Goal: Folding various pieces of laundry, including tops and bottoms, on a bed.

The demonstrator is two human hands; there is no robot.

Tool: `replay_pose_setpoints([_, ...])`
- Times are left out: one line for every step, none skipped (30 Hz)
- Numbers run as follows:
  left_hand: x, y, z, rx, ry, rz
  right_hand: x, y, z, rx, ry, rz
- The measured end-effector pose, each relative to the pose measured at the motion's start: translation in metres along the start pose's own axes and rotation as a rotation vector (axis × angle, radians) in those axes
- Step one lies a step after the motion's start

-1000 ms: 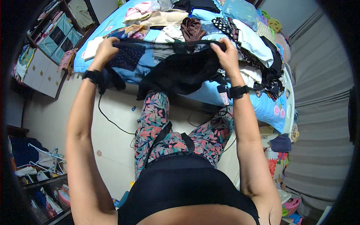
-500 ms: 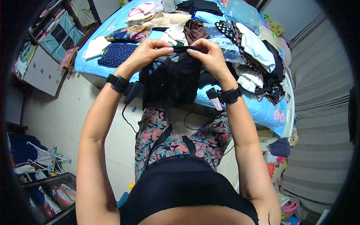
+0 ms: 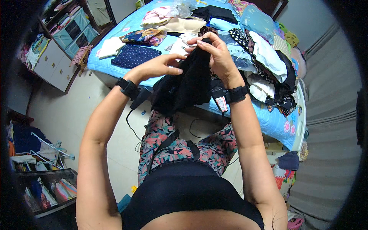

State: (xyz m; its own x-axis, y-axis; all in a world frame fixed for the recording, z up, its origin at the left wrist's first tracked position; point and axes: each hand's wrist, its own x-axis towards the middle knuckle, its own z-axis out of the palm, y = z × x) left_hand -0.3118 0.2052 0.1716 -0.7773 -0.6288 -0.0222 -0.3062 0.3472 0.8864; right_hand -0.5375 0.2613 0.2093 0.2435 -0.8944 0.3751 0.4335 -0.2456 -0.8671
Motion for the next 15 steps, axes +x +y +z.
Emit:
replay_pose_setpoints([0.004,-0.02,0.001,-0.023,0.012,0.026,0.001,-0.004,0.002,0.013,-0.013,-0.001])
replay_pose_setpoints([0.007,-0.017,0.0,-0.013,0.038,-0.016,0.002,-0.008,-0.007,-0.086,-0.008,-0.062])
replay_pose_setpoints([0.004,-0.001,0.0,-0.003,0.065,-0.061,0.004,-0.013,-0.013,-0.181,-0.004,-0.12])
replay_pose_setpoints([-0.003,0.015,-0.002,0.024,0.179,-0.157,0.002,-0.018,-0.018,-0.216,0.038,-0.113])
replay_pose_setpoints([-0.011,0.02,-0.011,0.103,0.246,-0.192,0.004,-0.019,-0.021,-0.184,0.044,-0.103])
replay_pose_setpoints([-0.019,0.024,-0.021,0.042,0.285,-0.119,0.007,-0.019,-0.024,-0.252,0.052,-0.1])
replay_pose_setpoints([-0.029,0.029,-0.03,-0.017,0.326,-0.047,0.011,-0.018,-0.026,-0.318,0.056,-0.098])
replay_pose_setpoints([-0.037,0.037,-0.037,-0.101,0.384,-0.053,0.017,-0.014,-0.025,-0.32,0.014,-0.097])
replay_pose_setpoints([-0.048,0.047,-0.044,-0.185,0.448,-0.059,0.022,-0.012,-0.017,-0.319,-0.033,-0.095])
replay_pose_setpoints([-0.062,0.054,-0.059,-0.205,0.44,-0.012,0.026,-0.008,-0.007,-0.3,-0.007,-0.095])
replay_pose_setpoints([-0.072,0.061,-0.073,-0.185,0.482,0.015,0.034,-0.003,-0.008,-0.305,-0.07,-0.013])
replay_pose_setpoints([-0.082,0.061,-0.089,-0.145,0.538,0.073,0.042,0.002,-0.001,-0.366,-0.116,-0.01])
replay_pose_setpoints([-0.095,0.06,-0.104,-0.104,0.591,0.131,0.049,0.007,0.006,-0.428,-0.161,-0.011])
replay_pose_setpoints([-0.111,0.063,-0.115,-0.067,0.691,0.1,0.053,0.01,0.015,-0.493,-0.195,0.012])
replay_pose_setpoints([-0.13,0.066,-0.126,-0.026,0.792,0.074,0.06,0.013,0.022,-0.688,-0.22,-0.036])
